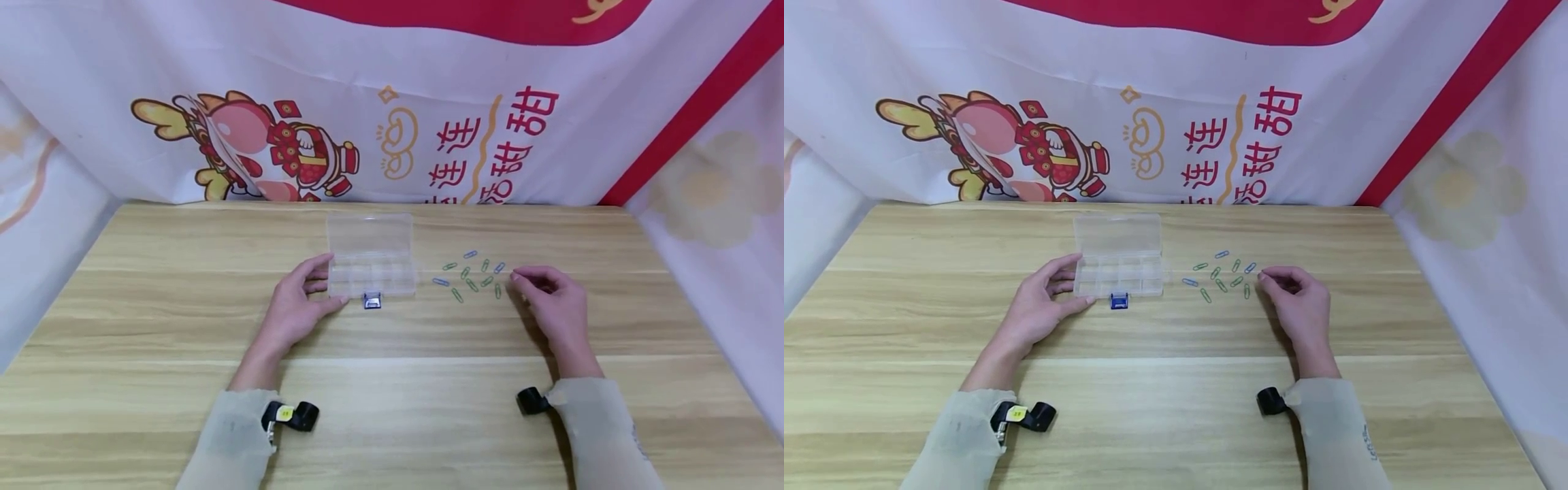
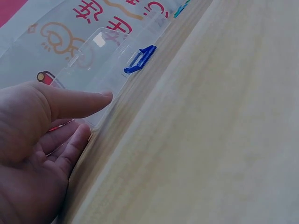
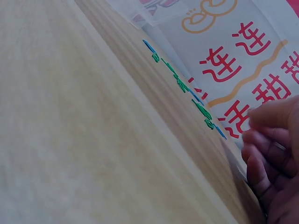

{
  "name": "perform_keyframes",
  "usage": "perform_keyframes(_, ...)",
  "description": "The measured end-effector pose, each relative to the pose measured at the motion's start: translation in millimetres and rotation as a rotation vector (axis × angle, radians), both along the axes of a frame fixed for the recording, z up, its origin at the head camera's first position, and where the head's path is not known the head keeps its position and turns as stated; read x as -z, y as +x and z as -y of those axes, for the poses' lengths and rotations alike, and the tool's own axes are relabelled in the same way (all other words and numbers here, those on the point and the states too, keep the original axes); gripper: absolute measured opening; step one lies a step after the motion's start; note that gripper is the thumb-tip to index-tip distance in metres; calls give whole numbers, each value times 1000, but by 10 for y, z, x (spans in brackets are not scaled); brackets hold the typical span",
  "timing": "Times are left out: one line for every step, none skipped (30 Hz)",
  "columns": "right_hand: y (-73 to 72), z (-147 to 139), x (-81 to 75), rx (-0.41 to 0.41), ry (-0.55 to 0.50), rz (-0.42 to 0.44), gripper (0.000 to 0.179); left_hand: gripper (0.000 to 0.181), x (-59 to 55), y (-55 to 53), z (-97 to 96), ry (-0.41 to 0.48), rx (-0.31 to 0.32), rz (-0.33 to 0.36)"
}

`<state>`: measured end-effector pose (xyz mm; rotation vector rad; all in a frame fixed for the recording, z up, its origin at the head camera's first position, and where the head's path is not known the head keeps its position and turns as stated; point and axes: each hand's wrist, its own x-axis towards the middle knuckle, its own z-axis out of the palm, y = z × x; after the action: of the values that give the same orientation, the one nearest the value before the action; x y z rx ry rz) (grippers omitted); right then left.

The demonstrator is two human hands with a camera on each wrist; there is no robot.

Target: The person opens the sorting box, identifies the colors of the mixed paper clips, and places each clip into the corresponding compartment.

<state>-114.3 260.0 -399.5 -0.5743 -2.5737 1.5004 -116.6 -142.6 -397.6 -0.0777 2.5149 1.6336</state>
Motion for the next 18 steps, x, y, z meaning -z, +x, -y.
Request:
perform_keyframes(1,-1,1,-11,20,-1,37,78,0,-3,0,-1,0,-1)
perform_keyframes(3,0,1,-27,43,-4,37,78,-3,-6,-1,-1,1,-3)
perform_keyframes(3,-2,4,-49,69,-8,36,78,-4,-8,0,-3,1,-3)
perform_keyframes(6,-2,5,-71,98,-12,36,78,-6,-8,0,-6,1,-2)
perform_keyframes(8,-3,4,-95,129,-14,35,78,-8,-9,1,-7,1,1)
perform_keyframes(10,-5,2,-122,167,-16,34,78,-10,-12,1,-9,1,0)
perform_keyframes(8,-4,7,-153,205,-23,33,78,-10,-10,3,-11,-1,2)
perform_keyframes(4,-3,9,-184,241,-32,33,78,-11,-11,5,-12,-2,2)
perform_keyframes(-1,-4,10,-211,274,-42,33,78,-11,-14,7,-14,-2,0)
perform_keyframes(-5,-3,8,-234,299,-52,33,78,-14,-17,7,-15,-2,-1)
perform_keyframes(-10,-4,6,-253,320,-61,32,78,-15,-22,6,-15,-1,-3)
perform_keyframes(-16,-4,3,-269,339,-69,32,77,-17,-27,6,-16,-1,-4)
perform_keyframes(-21,-5,1,-281,349,-76,32,77,-17,-31,6,-17,-2,-3)
perform_keyframes(-24,-5,-2,-289,356,-79,32,77,-16,-36,7,-16,-3,-4)
perform_keyframes(-26,-6,-3,-294,360,-81,31,77,-15,-37,7,-18,-2,-4)
perform_keyframes(-27,-7,-2,-300,365,-85,31,77,-13,-38,7,-15,-2,-5)
perform_keyframes(-26,-9,2,-304,368,-88,30,77,-10,-37,8,-13,-2,-6)
perform_keyframes(-23,-8,7,-307,371,-91,29,77,-6,-36,8,-13,-3,-8)
